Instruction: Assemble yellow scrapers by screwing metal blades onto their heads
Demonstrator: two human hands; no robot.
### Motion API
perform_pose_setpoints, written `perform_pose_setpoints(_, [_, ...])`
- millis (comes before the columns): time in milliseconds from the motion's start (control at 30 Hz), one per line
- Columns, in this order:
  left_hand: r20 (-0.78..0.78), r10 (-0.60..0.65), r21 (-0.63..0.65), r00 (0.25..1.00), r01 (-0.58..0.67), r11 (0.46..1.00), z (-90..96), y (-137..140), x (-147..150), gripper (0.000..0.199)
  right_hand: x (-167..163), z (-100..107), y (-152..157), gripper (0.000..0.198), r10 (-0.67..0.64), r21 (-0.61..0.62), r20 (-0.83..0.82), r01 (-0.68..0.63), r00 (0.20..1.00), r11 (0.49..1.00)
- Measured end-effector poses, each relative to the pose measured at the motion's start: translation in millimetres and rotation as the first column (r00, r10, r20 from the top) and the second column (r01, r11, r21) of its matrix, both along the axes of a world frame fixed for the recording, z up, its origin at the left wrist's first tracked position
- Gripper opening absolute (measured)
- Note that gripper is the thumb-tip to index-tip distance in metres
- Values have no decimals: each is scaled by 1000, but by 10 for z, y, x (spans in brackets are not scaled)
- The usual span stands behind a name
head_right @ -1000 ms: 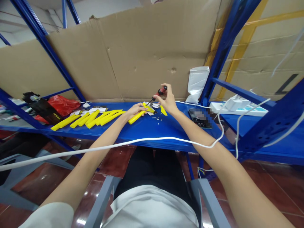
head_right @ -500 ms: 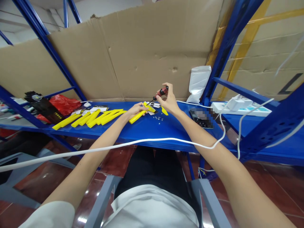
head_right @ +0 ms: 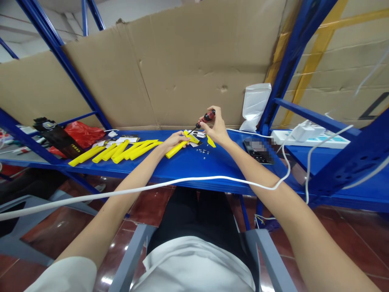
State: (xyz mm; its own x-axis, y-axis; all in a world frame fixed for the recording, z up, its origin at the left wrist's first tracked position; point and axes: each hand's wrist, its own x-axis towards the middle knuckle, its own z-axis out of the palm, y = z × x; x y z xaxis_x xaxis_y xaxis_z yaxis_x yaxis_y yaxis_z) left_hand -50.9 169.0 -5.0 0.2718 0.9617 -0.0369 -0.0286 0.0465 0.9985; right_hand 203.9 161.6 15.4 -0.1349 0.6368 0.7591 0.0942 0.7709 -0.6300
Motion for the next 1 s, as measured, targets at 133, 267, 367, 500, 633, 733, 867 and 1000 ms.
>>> perform_pose_setpoints(133, [-4, 4, 0, 1000, -4, 1000, 4, -6, 2, 38, 2, 2, -1, 89, -13, 4, -9, 13, 1000, 1000])
perform_pose_setpoints(267, [-6, 8, -2, 1000, -8, 1000, 20, -24, 7, 39, 8, -2, 10, 88, -62, 25, -13, 63, 998, 998])
perform_pose_setpoints(367, [-3, 7, 0, 1000, -7, 1000, 31, -41, 12, 39, 12, 4, 8, 84, -123, 30, -27, 124, 992, 992])
perform_pose_setpoints(500, [-6, 1, 5, 1000, -1, 1000, 39, -51, 15, 37, 10, 20, -10, 81, -168, 19, -39, 169, 985, 985])
perform_pose_setpoints(633, [-10, -1, 3, 1000, 1, 1000, 43, -50, 16, 38, -9, 21, -42, 81, -170, 22, -73, 172, 983, 985])
perform_pose_setpoints(733, [-7, 3, -1, 1000, -3, 1000, 41, -51, 19, 41, -28, 13, -65, 76, -97, 23, -63, 98, 993, 995])
perform_pose_setpoints(867, [-4, 11, -4, 1000, -11, 1000, 39, -50, 28, 41, -34, 3, -61, 81, 15, -8, -43, -15, 999, 1000])
perform_pose_setpoints(1000, [-1, 15, -4, 1000, -15, 1000, 42, -49, 33, 39, -17, 4, -63, 78, 70, -21, -25, -70, 997, 997])
